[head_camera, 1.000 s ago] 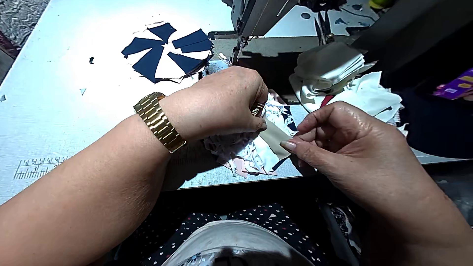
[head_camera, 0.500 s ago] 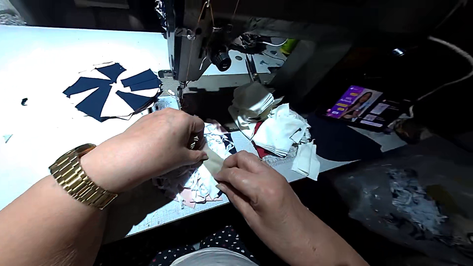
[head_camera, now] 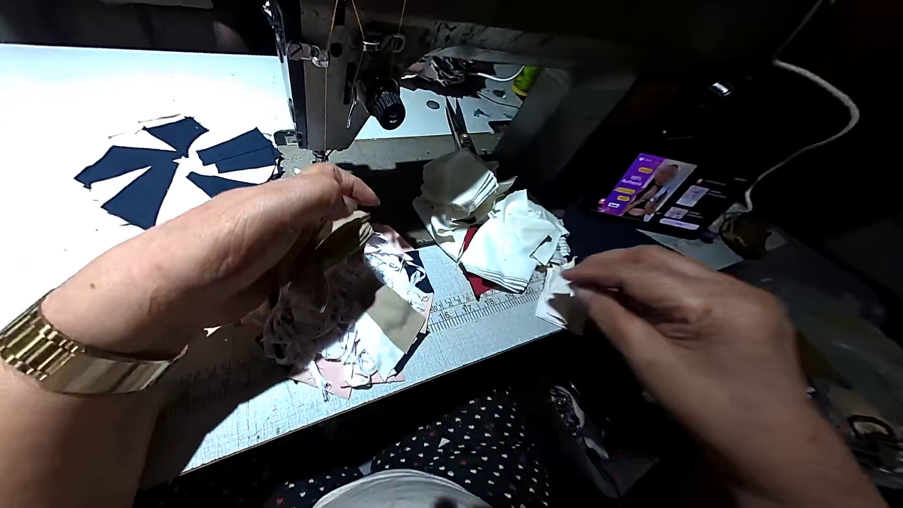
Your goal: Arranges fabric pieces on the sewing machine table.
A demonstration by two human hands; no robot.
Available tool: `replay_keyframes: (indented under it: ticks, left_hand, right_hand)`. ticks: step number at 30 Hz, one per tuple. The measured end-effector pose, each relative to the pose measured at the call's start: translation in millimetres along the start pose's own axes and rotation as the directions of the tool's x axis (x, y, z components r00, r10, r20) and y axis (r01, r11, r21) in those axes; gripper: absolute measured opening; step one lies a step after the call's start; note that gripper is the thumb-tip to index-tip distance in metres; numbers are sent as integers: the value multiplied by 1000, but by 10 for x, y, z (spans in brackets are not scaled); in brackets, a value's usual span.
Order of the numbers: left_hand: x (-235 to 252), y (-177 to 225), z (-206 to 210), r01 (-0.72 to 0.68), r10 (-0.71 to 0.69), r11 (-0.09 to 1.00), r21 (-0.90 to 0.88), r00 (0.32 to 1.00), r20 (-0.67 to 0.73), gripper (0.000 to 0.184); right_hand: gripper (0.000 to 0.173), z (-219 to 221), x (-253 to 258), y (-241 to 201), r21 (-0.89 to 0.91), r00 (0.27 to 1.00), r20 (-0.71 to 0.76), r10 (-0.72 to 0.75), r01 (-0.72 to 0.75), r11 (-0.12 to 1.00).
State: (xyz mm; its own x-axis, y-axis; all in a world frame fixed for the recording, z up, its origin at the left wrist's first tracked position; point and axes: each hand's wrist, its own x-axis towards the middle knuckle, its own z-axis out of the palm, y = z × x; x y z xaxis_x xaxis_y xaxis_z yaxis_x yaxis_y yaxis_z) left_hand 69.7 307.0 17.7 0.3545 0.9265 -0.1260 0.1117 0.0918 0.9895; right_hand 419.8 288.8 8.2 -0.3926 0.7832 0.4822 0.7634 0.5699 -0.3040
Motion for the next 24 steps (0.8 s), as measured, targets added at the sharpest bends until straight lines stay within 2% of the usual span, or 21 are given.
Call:
replay_keyframes:
  ticks: [3,9,12,15,19,21,24]
  left_hand:
    - [-41,93,71,69,-72,997,-38,994,-80,44]
    - [-15,39,36,9,-19,994,-108,995,-96,42]
    - [-8,55,61,6,-27,981,-194,994,-105,36]
    - [14,69,97,19,-54,957,-289,992,-112,26]
    - [27,46,103,41,-82,935,-352,991,-102,26]
    - [21,43,107,45,-67,940,-339,996,-54,25]
    - [-10,53,125,2,-3,974,-225,1000,-4,25]
  right_hand:
    - [18,-88,-65,192,-23,996,57,63,-62,998]
    - [18,53,-135,296,7,990,100,97,-98,995]
    - [10,71,-128,312,3,992,78,102,-102,995]
    - [13,49,-125,337,52,986,51,156,-158,986]
    - [18,-33,-88,345,135,970,-53,236,-227,964]
    - [17,-61,-44,307,265,969,-117,217,-180,947]
    - [18,-35,56,188,434,979,-177,98,-12,901]
